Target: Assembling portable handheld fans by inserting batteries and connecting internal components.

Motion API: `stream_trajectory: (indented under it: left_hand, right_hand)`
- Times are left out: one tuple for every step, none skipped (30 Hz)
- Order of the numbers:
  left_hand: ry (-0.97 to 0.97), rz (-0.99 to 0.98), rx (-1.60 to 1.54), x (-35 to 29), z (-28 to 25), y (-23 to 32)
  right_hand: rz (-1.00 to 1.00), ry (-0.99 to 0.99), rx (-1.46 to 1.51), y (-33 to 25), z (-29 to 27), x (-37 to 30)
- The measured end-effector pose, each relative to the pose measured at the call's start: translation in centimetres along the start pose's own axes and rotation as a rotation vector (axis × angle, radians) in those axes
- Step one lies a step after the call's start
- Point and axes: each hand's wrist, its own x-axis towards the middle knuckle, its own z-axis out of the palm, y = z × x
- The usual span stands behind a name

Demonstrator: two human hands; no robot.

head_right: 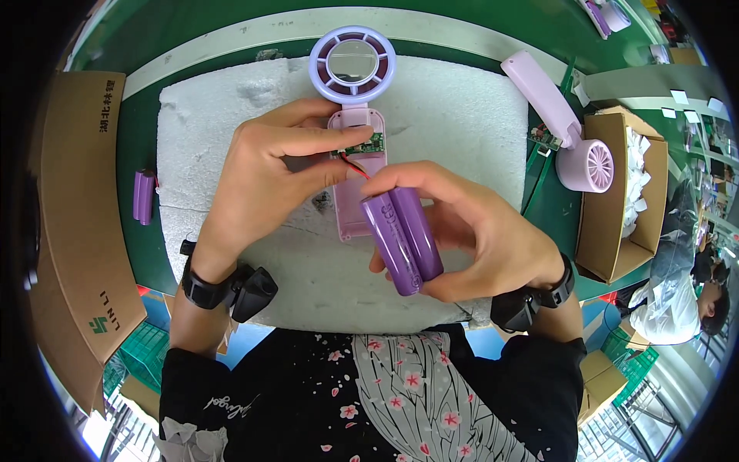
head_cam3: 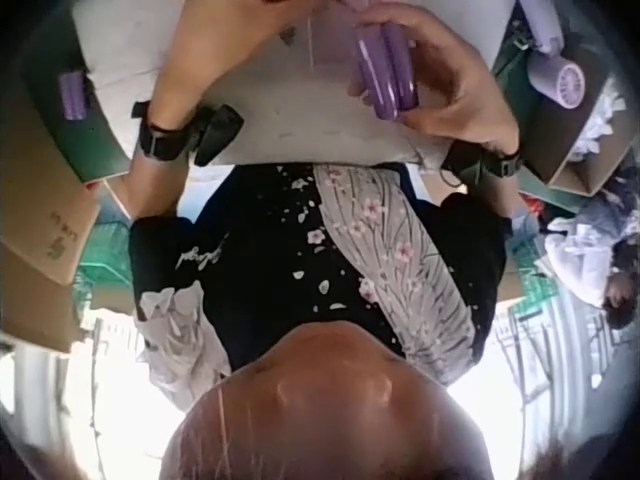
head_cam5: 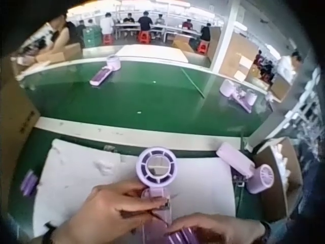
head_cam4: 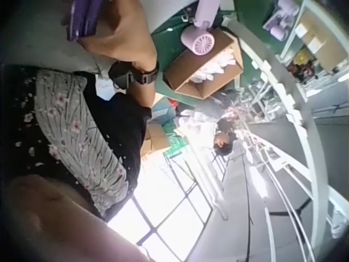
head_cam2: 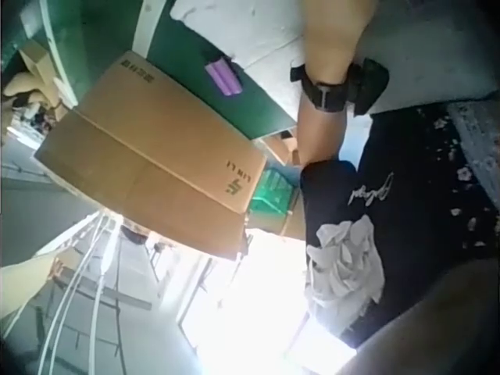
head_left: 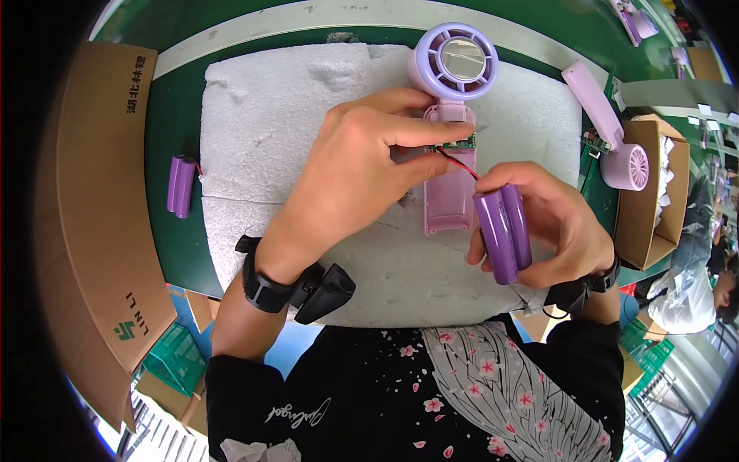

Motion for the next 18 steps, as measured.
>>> stream_trajectory:
  left_hand:
    - [0.002, -0.003, 0.0, -0.1, 0.0, 0.0]
    - [0.018, 0.016, 0.024, -0.1, 0.1, 0.0]
    - [0.033, 0.036, 0.048, -0.1, 0.1, 0.0]
    - [0.048, 0.056, 0.072, -0.1, 0.2, 0.0]
    - [0.049, 0.054, 0.072, -0.1, 0.3, 0.1]
    - [0.06, 0.074, 0.093, -0.1, 0.3, 0.1]
    - [0.07, 0.095, 0.113, 0.0, 0.4, 0.1]
    - [0.08, 0.116, 0.134, -0.1, 0.5, 0.1]
    - [0.08, 0.114, 0.133, -0.1, 0.5, 0.0]
    - [0.079, 0.121, 0.146, -0.1, 0.5, 0.0]
    - [0.079, 0.129, 0.157, -0.1, 0.5, -0.1]
    - [0.078, 0.136, 0.168, -0.1, 0.5, -0.1]
    - [0.077, 0.136, 0.167, -0.1, 0.4, -0.1]
    - [0.076, 0.162, 0.187, -0.1, 0.4, -0.1]
    - [0.074, 0.188, 0.208, -0.1, 0.4, -0.1]
    - [0.072, 0.214, 0.228, -0.1, 0.4, -0.2]
    - [0.073, 0.212, 0.227, -0.1, 0.3, -0.2]
    - [0.064, 0.223, 0.233, 0.0, 0.2, -0.2]
  right_hand:
    - [-0.02, 0.011, -0.084, 0.0, 0.0, 0.0]
    - [-0.018, 0.009, -0.083, 0.0, 0.1, 0.1]
    - [-0.152, 0.048, -0.357, -0.1, 0.3, 0.3]
    - [-0.287, 0.088, -0.631, -0.2, 0.6, 0.6]
    - [-0.423, 0.128, -0.904, -0.2, 0.9, 0.8]
    - [-0.421, 0.127, -0.903, -0.1, 1.1, 1.0]
    - [-0.453, 0.124, -0.973, 0.0, 1.3, 1.2]
    - [-0.486, 0.121, -1.043, 0.1, 1.6, 1.4]
    - [-0.518, 0.119, -1.112, 0.2, 1.7, 1.5]
    - [-0.517, 0.118, -1.111, 0.4, 1.8, 1.7]
    - [-0.546, 0.136, -1.12, 0.5, 1.8, 1.9]
    - [-0.576, 0.153, -1.129, 0.7, 1.7, 2.1]
    - [-0.605, 0.17, -1.137, 0.9, 1.7, 2.2]
    - [-0.604, 0.17, -1.136, 1.0, 1.7, 2.2]
    - [-0.592, 0.188, -1.155, 1.2, 1.7, 2.2]
    - [-0.581, 0.207, -1.173, 1.4, 1.7, 2.3]
    - [-0.569, 0.225, -1.192, 1.5, 1.7, 2.3]
    - [-0.568, 0.223, -1.191, 1.5, 1.7, 2.3]
